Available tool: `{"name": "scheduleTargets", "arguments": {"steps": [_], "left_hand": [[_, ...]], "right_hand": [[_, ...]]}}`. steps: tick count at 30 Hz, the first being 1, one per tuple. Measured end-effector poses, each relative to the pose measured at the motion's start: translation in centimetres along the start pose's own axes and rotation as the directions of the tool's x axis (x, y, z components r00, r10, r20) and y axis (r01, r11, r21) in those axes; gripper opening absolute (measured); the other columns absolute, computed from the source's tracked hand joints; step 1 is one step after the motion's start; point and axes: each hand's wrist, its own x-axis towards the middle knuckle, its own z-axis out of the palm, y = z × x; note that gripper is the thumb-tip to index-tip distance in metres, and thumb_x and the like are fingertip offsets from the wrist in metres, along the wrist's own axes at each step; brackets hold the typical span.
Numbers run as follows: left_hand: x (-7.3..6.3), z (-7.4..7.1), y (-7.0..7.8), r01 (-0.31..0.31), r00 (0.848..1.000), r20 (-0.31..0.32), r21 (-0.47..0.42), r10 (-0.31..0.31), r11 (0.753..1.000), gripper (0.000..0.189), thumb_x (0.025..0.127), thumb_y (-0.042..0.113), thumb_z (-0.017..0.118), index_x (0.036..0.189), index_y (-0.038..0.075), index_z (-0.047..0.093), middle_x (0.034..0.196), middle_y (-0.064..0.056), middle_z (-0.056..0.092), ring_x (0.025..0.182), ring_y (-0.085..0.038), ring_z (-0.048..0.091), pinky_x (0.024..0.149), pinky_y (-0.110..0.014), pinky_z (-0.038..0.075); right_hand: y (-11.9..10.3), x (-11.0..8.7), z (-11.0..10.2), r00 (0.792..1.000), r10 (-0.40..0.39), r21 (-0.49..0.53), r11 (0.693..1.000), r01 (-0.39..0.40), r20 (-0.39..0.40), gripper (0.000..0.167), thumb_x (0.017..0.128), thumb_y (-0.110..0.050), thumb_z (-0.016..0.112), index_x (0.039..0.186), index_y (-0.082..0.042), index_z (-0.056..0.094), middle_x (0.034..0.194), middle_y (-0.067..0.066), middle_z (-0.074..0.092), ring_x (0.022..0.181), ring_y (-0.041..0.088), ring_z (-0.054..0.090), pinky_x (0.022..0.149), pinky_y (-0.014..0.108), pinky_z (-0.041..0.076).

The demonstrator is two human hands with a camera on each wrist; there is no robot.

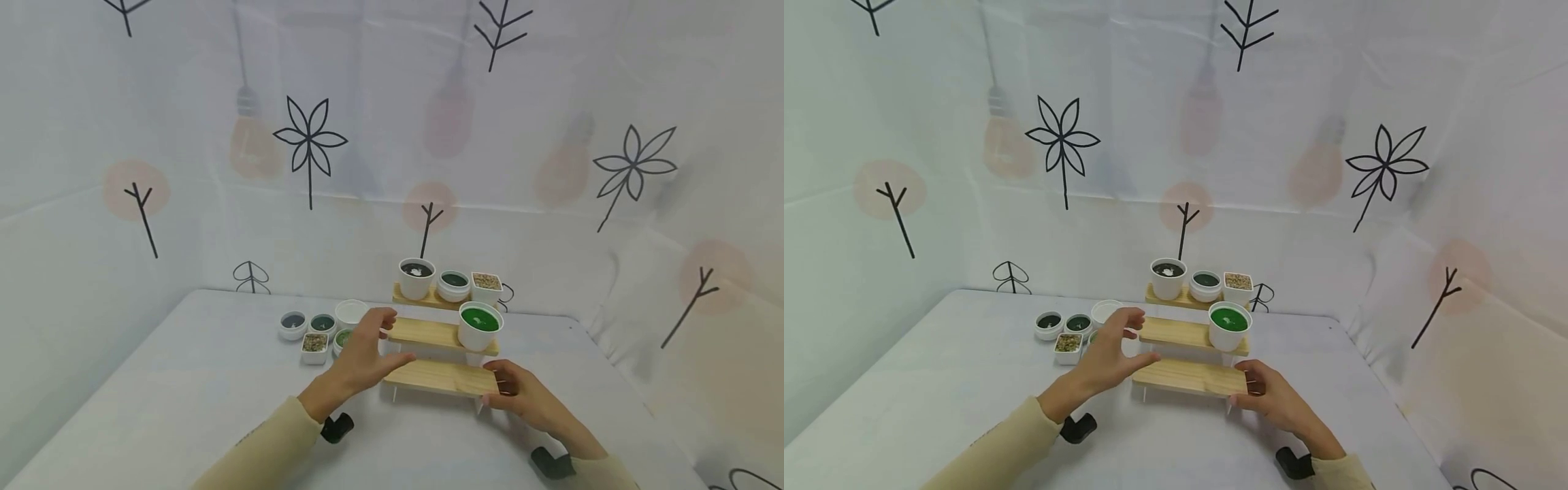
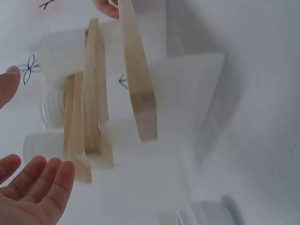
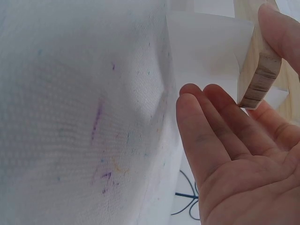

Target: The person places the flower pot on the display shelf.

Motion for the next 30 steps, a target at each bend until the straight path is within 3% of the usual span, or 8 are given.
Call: {"name": "scheduleTargets", "arguments": {"steps": [6, 10, 16, 22, 30], "left_hand": [[-0.8, -2.8, -2.2, -0.023, 0.999, -0.022, 0.091, 0.025, 0.996, 0.067, 0.072, 0.025, 0.085, 0.123, 0.002, 0.049, 0.114, -0.010, 0.053, 0.103, -0.023, 0.055, 0.081, -0.033, 0.054], [-1.4, -4.7, -3.8, 0.008, 1.000, -0.029, 0.103, -0.005, 0.995, 0.066, 0.070, 0.021, 0.086, 0.122, 0.003, 0.050, 0.115, -0.010, 0.054, 0.106, -0.025, 0.055, 0.082, -0.037, 0.054], [-2.4, -6.6, -5.7, 0.056, 0.998, 0.015, 0.156, -0.059, 0.986, 0.069, 0.072, 0.025, 0.085, 0.126, 0.003, 0.048, 0.121, -0.012, 0.053, 0.109, -0.025, 0.054, 0.087, -0.041, 0.051], [-3.3, -7.8, -7.1, 0.148, 0.987, 0.040, 0.190, -0.158, 0.971, 0.070, 0.075, 0.029, 0.083, 0.129, 0.003, 0.047, 0.125, -0.016, 0.053, 0.114, -0.030, 0.052, 0.096, -0.045, 0.046], [-4.0, -8.0, -8.4, 0.236, 0.964, 0.066, 0.226, -0.257, 0.945, 0.071, 0.076, 0.034, 0.081, 0.130, 0.002, 0.048, 0.125, -0.016, 0.052, 0.117, -0.031, 0.051, 0.100, -0.047, 0.041]], "right_hand": [[0.1, 0.0, 0.0, 1.000, -0.015, -0.007, 1.000, 0.015, -0.005, 0.060, 0.083, -0.021, 0.074, 0.129, 0.004, 0.045, 0.124, 0.023, 0.055, 0.106, 0.032, 0.060, 0.083, 0.035, 0.053], [0.2, 0.0, 0.0, 1.000, -0.019, -0.001, 1.000, 0.019, -0.002, 0.059, 0.084, -0.021, 0.074, 0.129, 0.003, 0.045, 0.125, 0.023, 0.054, 0.106, 0.032, 0.060, 0.083, 0.035, 0.053], [0.2, 0.0, 0.0, 1.000, -0.021, 0.004, 1.000, 0.021, -0.004, 0.058, 0.083, -0.019, 0.074, 0.128, 0.003, 0.046, 0.124, 0.023, 0.054, 0.106, 0.032, 0.060, 0.083, 0.033, 0.052], [0.2, 0.1, 0.1, 1.000, -0.009, -0.005, 1.000, 0.009, -0.005, 0.059, 0.083, -0.021, 0.074, 0.129, 0.002, 0.046, 0.124, 0.022, 0.054, 0.106, 0.031, 0.060, 0.083, 0.034, 0.052], [0.2, 0.0, 0.1, 1.000, -0.013, -0.014, 1.000, 0.013, -0.004, 0.058, 0.084, -0.021, 0.074, 0.129, 0.003, 0.046, 0.124, 0.022, 0.055, 0.105, 0.031, 0.060, 0.084, 0.035, 0.053]]}}
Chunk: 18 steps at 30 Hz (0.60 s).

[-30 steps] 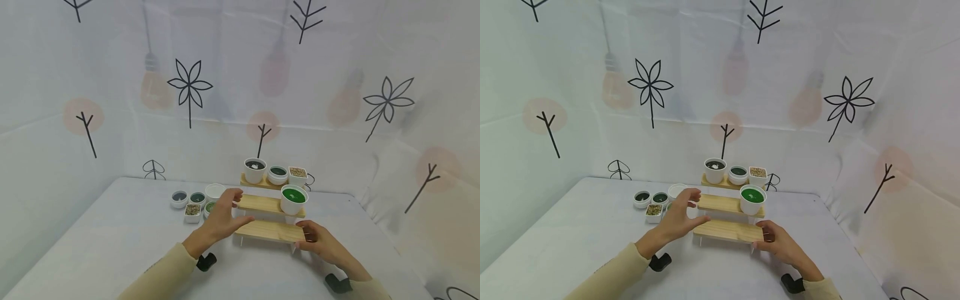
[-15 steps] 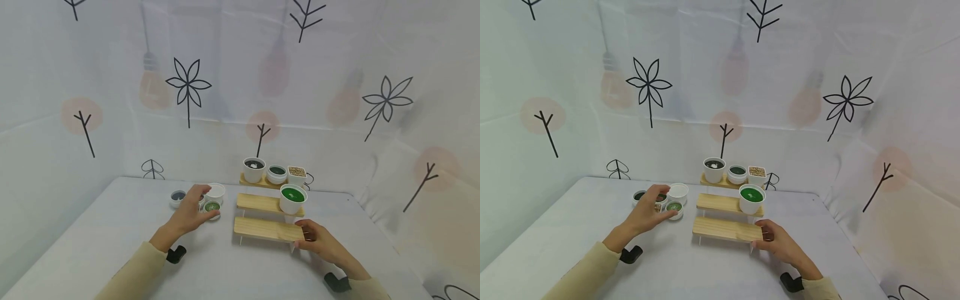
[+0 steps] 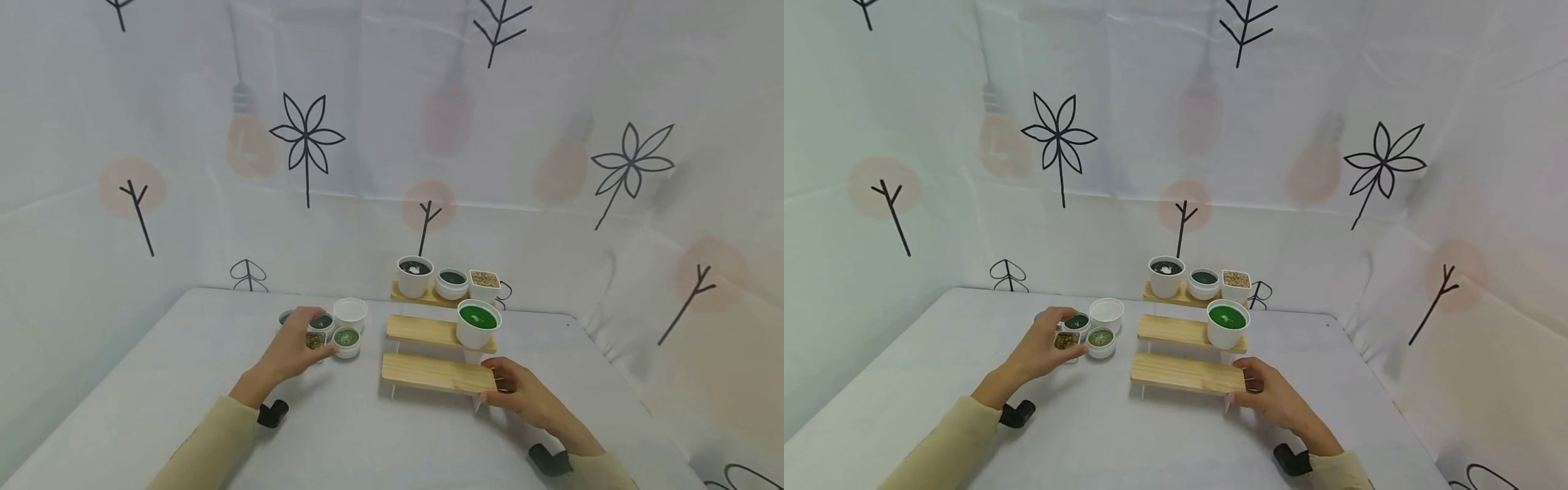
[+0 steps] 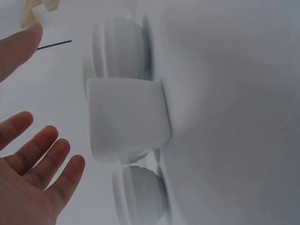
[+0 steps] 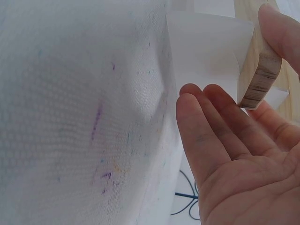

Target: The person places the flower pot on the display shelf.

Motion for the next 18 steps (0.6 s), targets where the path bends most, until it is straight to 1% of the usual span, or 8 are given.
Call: {"name": "scheduleTargets", "arguments": {"steps": [5, 10, 13, 18], "left_hand": [[-0.1, 0.2, -0.5, 0.049, 0.999, 0.018, 0.000, -0.049, 0.999, 0.071, 0.076, 0.033, 0.081, 0.130, 0.000, 0.049, 0.127, -0.016, 0.052, 0.120, -0.031, 0.049, 0.103, -0.048, 0.039], [-0.1, 0.3, -1.0, 0.086, 0.996, 0.030, -0.006, -0.085, 0.996, 0.072, 0.075, 0.034, 0.081, 0.130, 0.000, 0.050, 0.127, -0.016, 0.052, 0.120, -0.032, 0.048, 0.103, -0.049, 0.039], [-0.2, 0.4, -1.4, 0.119, 0.992, 0.043, -0.017, -0.118, 0.993, 0.071, 0.075, 0.031, 0.082, 0.128, -0.002, 0.050, 0.127, -0.017, 0.052, 0.120, -0.033, 0.048, 0.102, -0.050, 0.038], [-0.2, 0.5, -1.8, 0.175, 0.982, 0.067, -0.004, -0.175, 0.984, 0.069, 0.075, 0.027, 0.082, 0.128, -0.002, 0.050, 0.128, -0.020, 0.051, 0.121, -0.035, 0.047, 0.104, -0.051, 0.036]], "right_hand": [[-0.1, -0.1, -0.1, 1.000, 0.000, 0.003, 1.000, 0.000, 0.003, 0.059, 0.084, -0.021, 0.074, 0.129, 0.003, 0.045, 0.124, 0.022, 0.054, 0.105, 0.031, 0.060, 0.084, 0.037, 0.053], [-0.1, 0.0, -0.1, 1.000, 0.001, -0.005, 1.000, -0.001, -0.001, 0.059, 0.084, -0.022, 0.074, 0.129, 0.003, 0.045, 0.125, 0.021, 0.054, 0.106, 0.031, 0.060, 0.085, 0.037, 0.052], [-0.1, 0.0, -0.1, 1.000, 0.001, -0.008, 1.000, -0.001, -0.001, 0.059, 0.084, -0.022, 0.074, 0.129, 0.003, 0.045, 0.124, 0.021, 0.055, 0.106, 0.031, 0.060, 0.085, 0.038, 0.052], [-0.2, 0.0, 0.0, 1.000, 0.005, -0.010, 1.000, -0.005, -0.002, 0.059, 0.083, -0.022, 0.074, 0.129, 0.003, 0.046, 0.123, 0.022, 0.055, 0.105, 0.032, 0.060, 0.086, 0.040, 0.052]]}}
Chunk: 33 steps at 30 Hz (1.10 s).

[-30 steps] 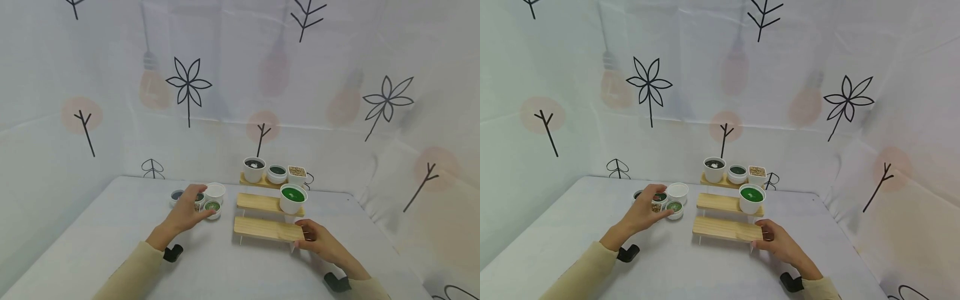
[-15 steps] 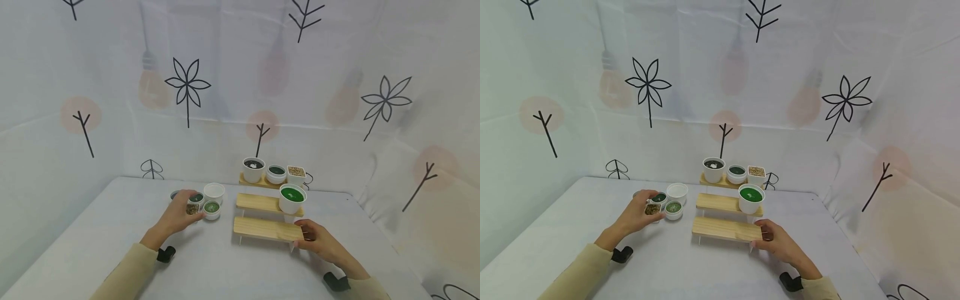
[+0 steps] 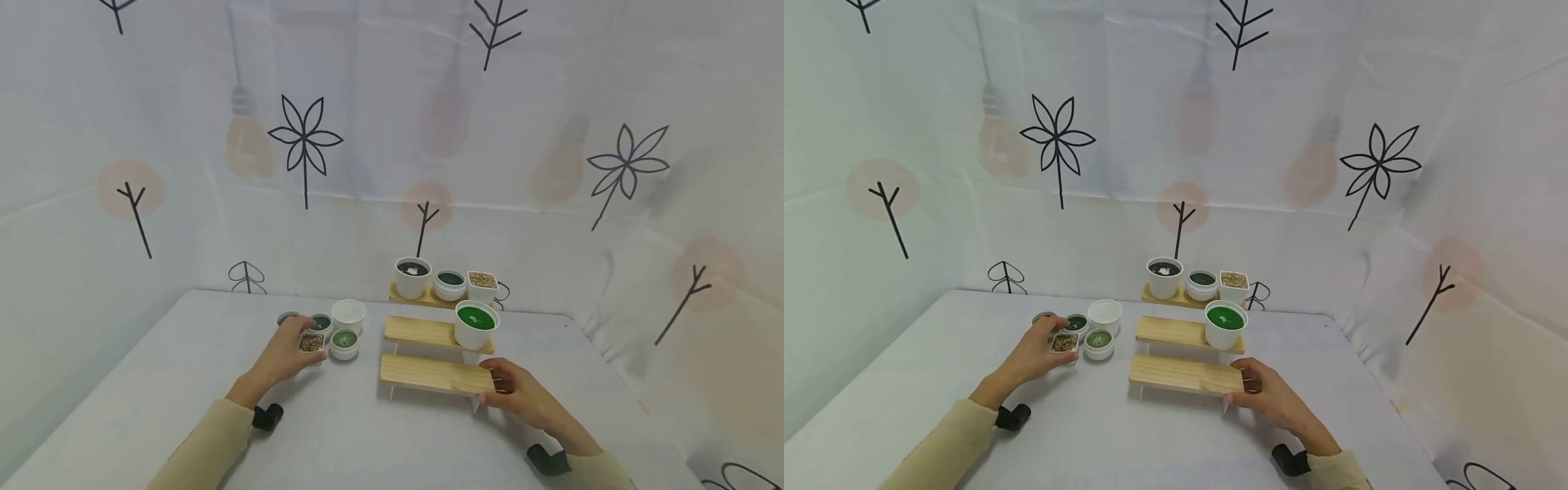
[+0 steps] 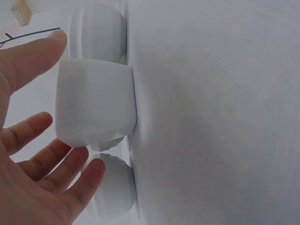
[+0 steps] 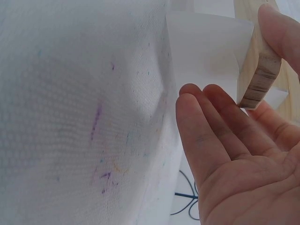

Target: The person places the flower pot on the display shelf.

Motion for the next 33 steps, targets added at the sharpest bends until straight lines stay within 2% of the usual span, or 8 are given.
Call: {"name": "scheduleTargets", "arguments": {"steps": [6, 15, 20, 33], "left_hand": [[0.08, 0.05, -0.43, 0.040, 0.999, 0.017, 0.014, -0.040, 0.999, 0.070, 0.075, 0.028, 0.081, 0.129, -0.002, 0.049, 0.130, -0.022, 0.049, 0.122, -0.037, 0.046, 0.105, -0.052, 0.034], [0.18, 0.25, -0.89, 0.061, 0.998, 0.026, 0.008, -0.061, 0.998, 0.067, 0.075, 0.026, 0.082, 0.126, -0.005, 0.051, 0.121, -0.020, 0.053, 0.110, -0.033, 0.051, 0.097, -0.050, 0.041], [0.27, 0.35, -0.91, 0.090, 0.995, 0.036, 0.014, -0.091, 0.996, 0.066, 0.075, 0.025, 0.081, 0.126, -0.004, 0.052, 0.123, -0.020, 0.053, 0.110, -0.032, 0.051, 0.097, -0.049, 0.041], [0.11, 0.08, -0.63, 0.116, 0.992, 0.046, 0.011, -0.117, 0.993, 0.064, 0.075, 0.027, 0.081, 0.126, -0.001, 0.054, 0.118, -0.016, 0.055, 0.103, -0.028, 0.052, 0.093, -0.047, 0.044]], "right_hand": [[0.01, 0.10, -0.05, 1.000, -0.008, -0.009, 1.000, 0.008, -0.003, 0.059, 0.083, -0.023, 0.074, 0.129, 0.003, 0.046, 0.124, 0.022, 0.055, 0.106, 0.033, 0.060, 0.086, 0.042, 0.052], [-0.06, -0.03, 0.03, 1.000, -0.002, 0.016, 1.000, 0.002, 0.000, 0.058, 0.083, -0.021, 0.074, 0.128, 0.002, 0.046, 0.124, 0.021, 0.055, 0.106, 0.032, 0.060, 0.085, 0.037, 0.052], [-0.08, -0.05, 0.04, 1.000, 0.003, 0.031, 1.000, -0.004, 0.003, 0.058, 0.084, -0.020, 0.074, 0.129, 0.003, 0.046, 0.124, 0.021, 0.054, 0.106, 0.031, 0.060, 0.084, 0.035, 0.052], [0.06, 0.02, 0.08, 1.000, 0.007, -0.001, 1.000, -0.007, -0.007, 0.059, 0.083, -0.022, 0.074, 0.129, 0.002, 0.046, 0.124, 0.022, 0.054, 0.106, 0.032, 0.060, 0.086, 0.040, 0.052]]}}
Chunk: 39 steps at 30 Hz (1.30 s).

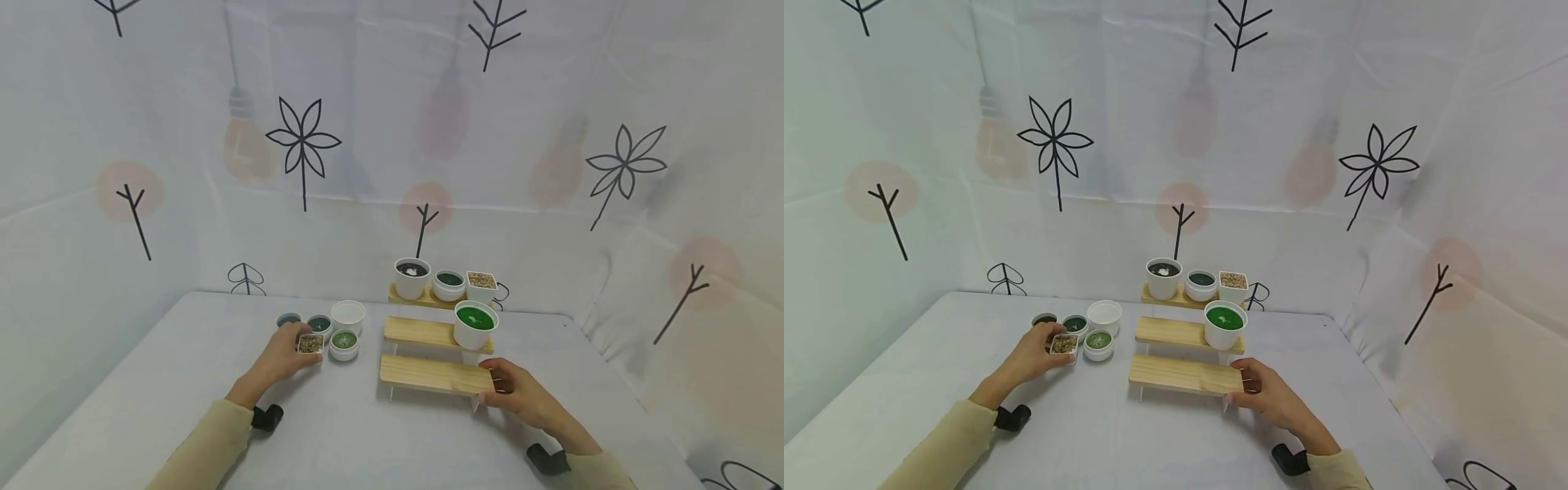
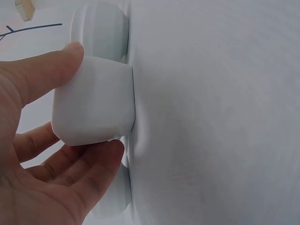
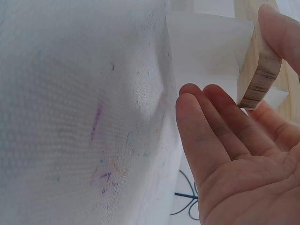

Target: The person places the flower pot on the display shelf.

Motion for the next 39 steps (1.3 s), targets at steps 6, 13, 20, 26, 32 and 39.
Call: {"name": "scheduleTargets", "arguments": {"steps": [6, 13, 20, 26, 32, 39], "left_hand": [[0.0, 0.1, -0.1, 0.008, 1.000, 0.002, 0.000, -0.008, 1.000, 0.062, 0.075, 0.027, 0.082, 0.123, -0.001, 0.055, 0.114, -0.015, 0.055, 0.099, -0.027, 0.052, 0.089, -0.045, 0.045], [0.1, 0.1, -0.1, 0.011, 1.000, -0.002, 0.006, -0.011, 1.000, 0.061, 0.075, 0.026, 0.082, 0.123, 0.000, 0.056, 0.116, -0.014, 0.055, 0.101, -0.026, 0.052, 0.090, -0.045, 0.044], [0.2, 0.1, -0.2, 0.004, 1.000, -0.005, 0.015, -0.004, 1.000, 0.060, 0.074, 0.027, 0.082, 0.122, 0.001, 0.057, 0.111, -0.012, 0.056, 0.097, -0.025, 0.052, 0.087, -0.045, 0.046], [-0.1, -0.3, 0.1, -0.016, 1.000, -0.014, 0.008, 0.016, 1.000, 0.059, 0.074, 0.027, 0.082, 0.121, 0.000, 0.058, 0.109, -0.012, 0.056, 0.096, -0.025, 0.052, 0.086, -0.045, 0.046], [-0.1, -0.7, 0.7, -0.047, 0.998, -0.027, 0.022, 0.048, 0.999, 0.057, 0.074, 0.026, 0.082, 0.119, 0.000, 0.059, 0.107, -0.010, 0.058, 0.093, -0.023, 0.054, 0.084, -0.042, 0.048], [-0.2, -1.1, 1.2, -0.077, 0.996, -0.030, 0.043, 0.078, 0.996, 0.054, 0.074, 0.024, 0.082, 0.116, -0.001, 0.061, 0.105, -0.010, 0.057, 0.089, -0.021, 0.054, 0.081, -0.040, 0.048]], "right_hand": [[-0.1, 0.0, 0.0, 1.000, 0.004, 0.016, 1.000, -0.004, 0.003, 0.059, 0.083, -0.022, 0.074, 0.129, 0.002, 0.046, 0.124, 0.021, 0.054, 0.106, 0.031, 0.060, 0.086, 0.039, 0.052], [-0.2, -0.1, 0.0, 1.000, 0.002, 0.011, 1.000, -0.002, 0.000, 0.059, 0.083, -0.021, 0.074, 0.129, 0.002, 0.046, 0.125, 0.021, 0.054, 0.106, 0.032, 0.060, 0.086, 0.041, 0.052], [-0.1, 0.0, 0.0, 1.000, 0.012, 0.016, 1.000, -0.012, 0.000, 0.060, 0.083, -0.022, 0.074, 0.130, 0.002, 0.045, 0.125, 0.021, 0.054, 0.106, 0.032, 0.060, 0.087, 0.044, 0.052], [0.0, -0.1, 0.1, 1.000, 0.015, 0.015, 1.000, -0.015, 0.000, 0.061, 0.083, -0.023, 0.074, 0.130, 0.002, 0.045, 0.125, 0.021, 0.054, 0.106, 0.032, 0.060, 0.087, 0.044, 0.052], [0.0, -0.1, 0.1, 1.000, 0.002, 0.006, 1.000, -0.003, 0.002, 0.060, 0.084, -0.023, 0.074, 0.130, 0.002, 0.045, 0.125, 0.021, 0.054, 0.106, 0.031, 0.060, 0.087, 0.043, 0.052], [-0.1, -0.1, 0.1, 1.000, 0.009, 0.005, 1.000, -0.009, 0.000, 0.060, 0.083, -0.023, 0.074, 0.130, 0.002, 0.045, 0.125, 0.021, 0.054, 0.106, 0.032, 0.060, 0.087, 0.043, 0.052]]}}
